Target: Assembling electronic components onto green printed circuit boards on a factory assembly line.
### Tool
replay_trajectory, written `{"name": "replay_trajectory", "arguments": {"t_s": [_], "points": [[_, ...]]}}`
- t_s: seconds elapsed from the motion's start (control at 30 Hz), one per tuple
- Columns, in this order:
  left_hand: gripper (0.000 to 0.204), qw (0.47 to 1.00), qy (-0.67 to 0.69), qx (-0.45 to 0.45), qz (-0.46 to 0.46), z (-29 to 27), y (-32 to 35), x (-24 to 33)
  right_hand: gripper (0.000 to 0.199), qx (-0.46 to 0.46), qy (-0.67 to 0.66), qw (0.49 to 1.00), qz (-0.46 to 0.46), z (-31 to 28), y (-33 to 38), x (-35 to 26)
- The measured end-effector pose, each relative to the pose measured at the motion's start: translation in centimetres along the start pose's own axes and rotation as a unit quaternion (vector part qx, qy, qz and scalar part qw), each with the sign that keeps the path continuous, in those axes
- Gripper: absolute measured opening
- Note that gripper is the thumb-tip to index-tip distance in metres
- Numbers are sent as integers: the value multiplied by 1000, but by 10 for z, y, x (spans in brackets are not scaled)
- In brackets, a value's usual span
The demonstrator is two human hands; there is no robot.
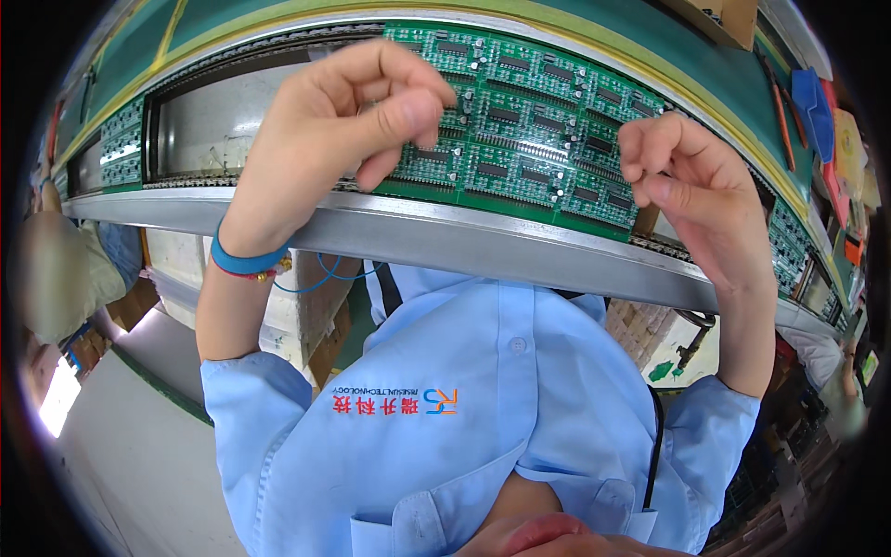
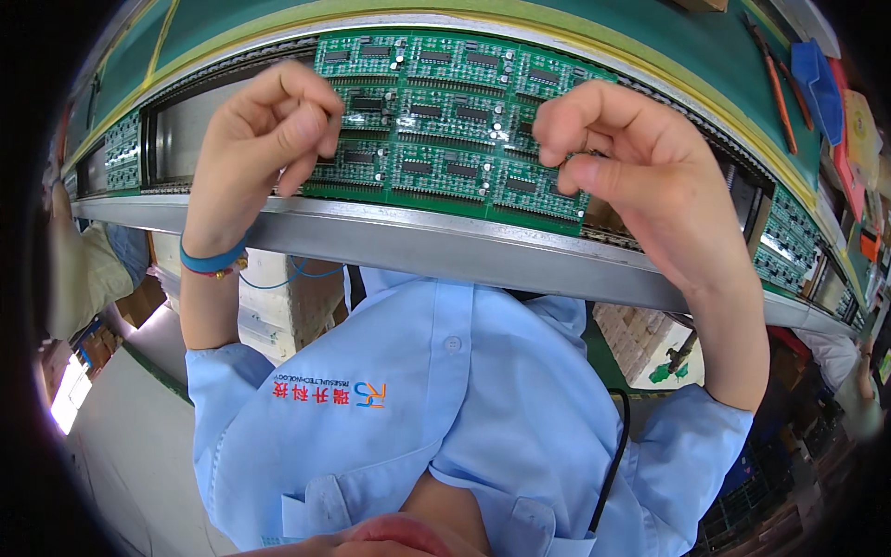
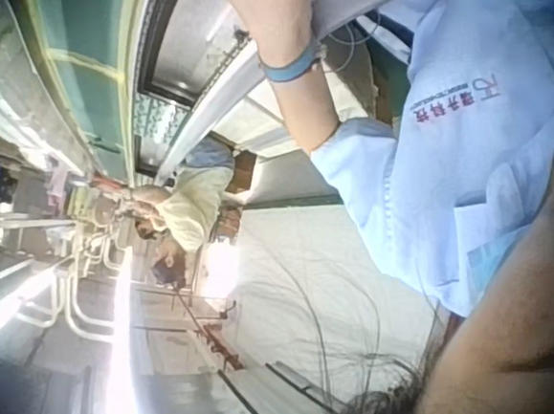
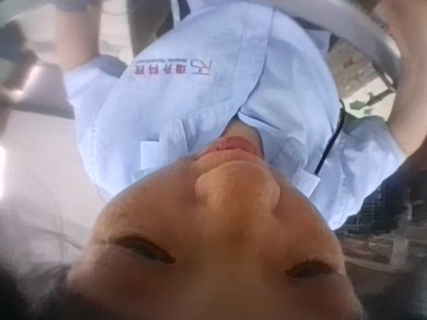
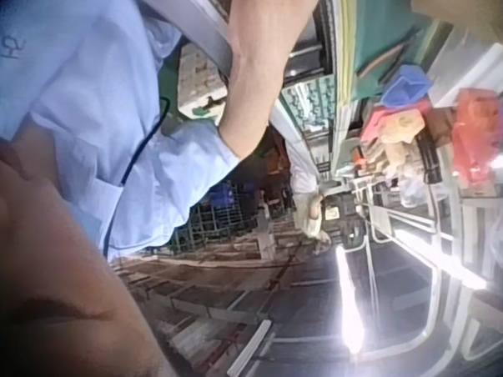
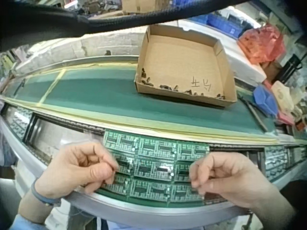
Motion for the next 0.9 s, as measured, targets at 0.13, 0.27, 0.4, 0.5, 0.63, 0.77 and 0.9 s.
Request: {"name": "replay_trajectory", "arguments": {"t_s": [0.13, 0.27, 0.4, 0.5, 0.63, 0.77, 0.9], "points": [[16, 995, 13, 61, -73, 11, 17, -13, 9, 54, -43, 997, 24, -5, -2, -16], [14, 993, 41, 71, -80, 15, 22, -15, 17, 4, -112, 994, -12, -22, -1, 0], [13, 990, -95, 76, -71, 16, 22, -15, 17, 124, -72, 989, -21, -18, 5, 6], [15, 962, -259, 91, 7, 15, 24, -24, 17, 107, -62, 992, -29, -24, 6, 10], [12, 911, -392, 101, 76, 22, 26, -27, 21, 103, -40, 994, -7, -25, 8, 12], [10, 850, -497, 90, 151, 25, 24, -28, 27, 74, -39, 996, 2, -20, 9, 6], [12, 814, -548, 54, 182, 30, 26, -24, 34, 62, -11, 998, 16, -26, 11, 14]]}}
Point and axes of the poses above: each hand's wrist, its own y-axis away from the middle knuckle, its own z-axis out of the palm, x = y × z, the point moved 2 cm from there along -y, towards the middle knuckle, and after that the axes turned 15 degrees about y, right-handed, at the moved point
